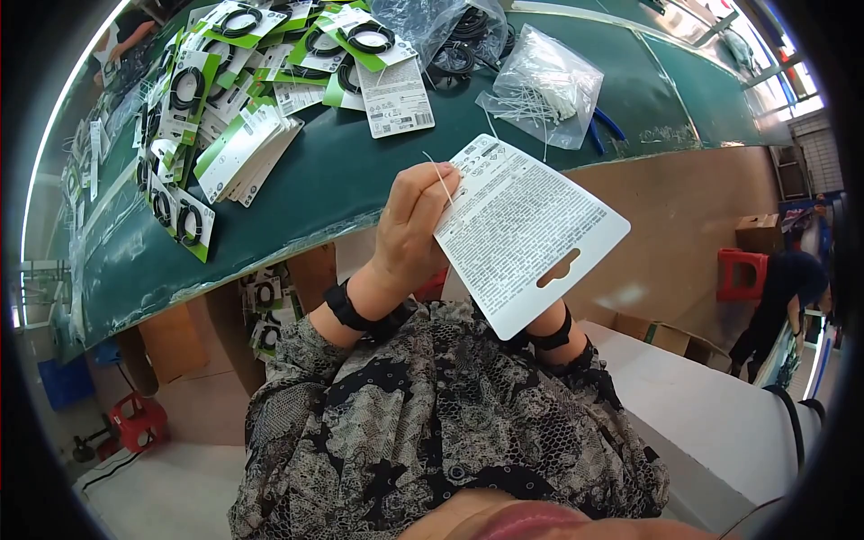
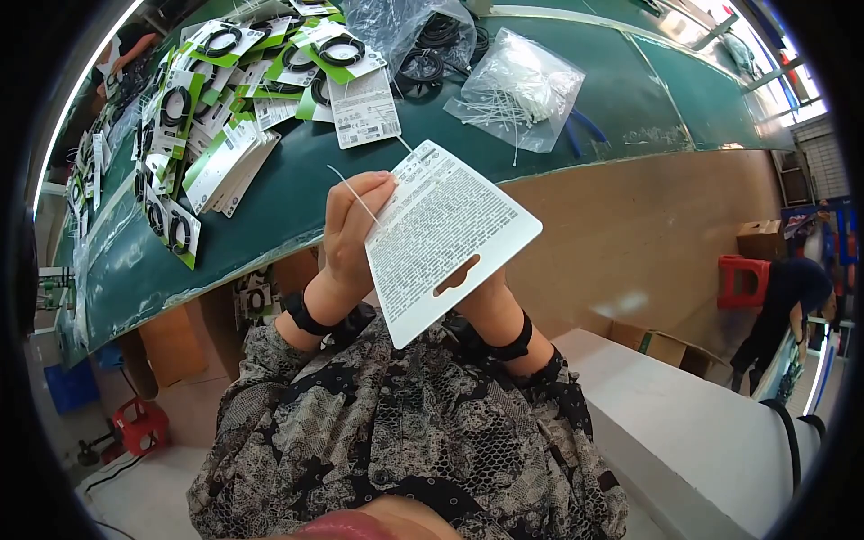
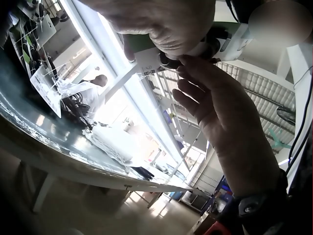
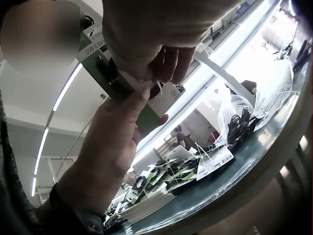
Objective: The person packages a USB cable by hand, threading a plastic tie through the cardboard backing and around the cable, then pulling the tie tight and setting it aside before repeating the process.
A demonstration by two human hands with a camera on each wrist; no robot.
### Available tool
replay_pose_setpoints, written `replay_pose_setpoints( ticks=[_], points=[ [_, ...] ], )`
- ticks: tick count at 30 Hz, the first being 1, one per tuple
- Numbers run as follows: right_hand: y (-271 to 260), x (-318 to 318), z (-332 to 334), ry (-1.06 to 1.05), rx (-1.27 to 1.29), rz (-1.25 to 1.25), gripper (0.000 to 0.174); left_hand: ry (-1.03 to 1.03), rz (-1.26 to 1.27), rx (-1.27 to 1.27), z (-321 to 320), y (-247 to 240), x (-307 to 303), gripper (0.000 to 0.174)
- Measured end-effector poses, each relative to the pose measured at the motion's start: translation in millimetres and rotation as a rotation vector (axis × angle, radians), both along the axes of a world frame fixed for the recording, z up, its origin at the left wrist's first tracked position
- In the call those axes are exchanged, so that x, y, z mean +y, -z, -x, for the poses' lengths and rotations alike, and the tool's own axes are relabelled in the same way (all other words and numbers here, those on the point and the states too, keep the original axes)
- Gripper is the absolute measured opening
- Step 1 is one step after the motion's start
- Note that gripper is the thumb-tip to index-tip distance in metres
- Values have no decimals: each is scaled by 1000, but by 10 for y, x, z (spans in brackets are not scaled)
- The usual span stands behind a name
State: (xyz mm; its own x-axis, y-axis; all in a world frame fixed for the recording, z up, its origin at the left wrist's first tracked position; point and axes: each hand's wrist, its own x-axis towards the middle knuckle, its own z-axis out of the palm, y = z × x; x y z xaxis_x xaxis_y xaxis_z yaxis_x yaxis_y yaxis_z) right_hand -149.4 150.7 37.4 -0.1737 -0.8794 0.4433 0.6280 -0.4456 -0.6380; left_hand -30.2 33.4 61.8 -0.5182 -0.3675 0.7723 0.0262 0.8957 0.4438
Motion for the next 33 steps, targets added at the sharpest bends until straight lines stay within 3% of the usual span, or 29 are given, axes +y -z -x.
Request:
replay_pose_setpoints(
  ticks=[3,6,11,14,15,18,23,26,33],
  points=[
    [56,-52,-17,-119,-217,108,61,10,-6,8,12,-2,16,42],
    [490,-69,-19,-6,-201,-319,60,-2,-1,4,26,10,18,41],
    [-111,-1,-61,31,-297,-142,50,-6,-39,-15,9,6,11,42],
    [-204,-66,-28,1178,1430,-136,32,12,-86,-23,12,8,-35,35],
    [-243,-95,-28,1178,1429,-139,32,13,-87,-25,7,14,-12,35],
    [-352,-191,-31,1234,1313,-106,27,-46,-466,-59,-10,48,102,27],
    [-387,-232,-6,1274,1374,-59,30,-19,-622,28,15,130,52,17],
    [-397,-277,-33,1276,1284,-35,28,55,-909,120,44,141,59,13],
    [-450,-335,-11,1264,1354,-31,27,61,-941,125,20,96,19,15]
  ],
)
